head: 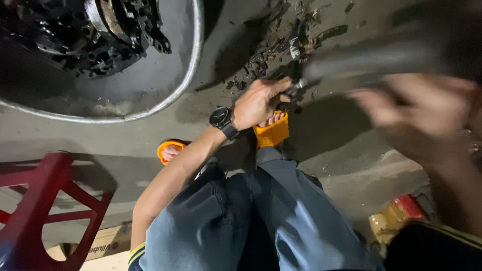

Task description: The person sits on the floor and uses a hammer to repeatedly strike small metal pieces placed on a metal block. The person picks up the metal pieces from a nearby bucket, hammers them, and then places them back into the bucket.

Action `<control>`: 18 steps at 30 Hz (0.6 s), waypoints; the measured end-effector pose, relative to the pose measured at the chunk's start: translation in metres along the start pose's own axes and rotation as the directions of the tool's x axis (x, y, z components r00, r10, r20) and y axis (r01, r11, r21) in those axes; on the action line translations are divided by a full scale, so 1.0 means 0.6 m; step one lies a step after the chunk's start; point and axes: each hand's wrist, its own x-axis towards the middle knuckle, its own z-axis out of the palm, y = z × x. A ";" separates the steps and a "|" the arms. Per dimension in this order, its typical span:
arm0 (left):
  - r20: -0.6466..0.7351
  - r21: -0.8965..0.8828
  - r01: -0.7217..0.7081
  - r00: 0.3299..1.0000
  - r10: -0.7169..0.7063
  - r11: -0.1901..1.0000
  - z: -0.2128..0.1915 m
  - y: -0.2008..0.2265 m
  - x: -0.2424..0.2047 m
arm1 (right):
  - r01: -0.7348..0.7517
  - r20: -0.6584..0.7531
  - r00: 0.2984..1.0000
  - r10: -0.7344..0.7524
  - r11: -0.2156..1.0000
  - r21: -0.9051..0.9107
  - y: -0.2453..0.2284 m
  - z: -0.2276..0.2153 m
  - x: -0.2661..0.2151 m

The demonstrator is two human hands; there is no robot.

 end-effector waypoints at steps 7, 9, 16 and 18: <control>-0.033 0.008 -0.048 0.998 0.049 0.999 0.010 -0.019 -0.002 | -0.029 0.223 0.975 0.018 0.998 0.047 0.364 0.030 0.005; -0.030 0.009 -0.028 0.999 0.028 1.000 0.000 -0.017 0.006 | -0.480 0.294 0.877 0.380 0.691 0.540 0.354 0.043 0.020; -0.019 -0.123 -0.108 0.994 0.106 0.987 -0.019 0.027 0.011 | -0.060 0.225 0.970 0.090 0.988 -0.139 0.023 -0.020 0.014; 0.025 -0.152 -0.047 0.998 0.051 0.987 -0.012 0.021 -0.001 | -0.208 0.091 0.976 0.198 0.972 0.113 0.107 -0.007 -0.039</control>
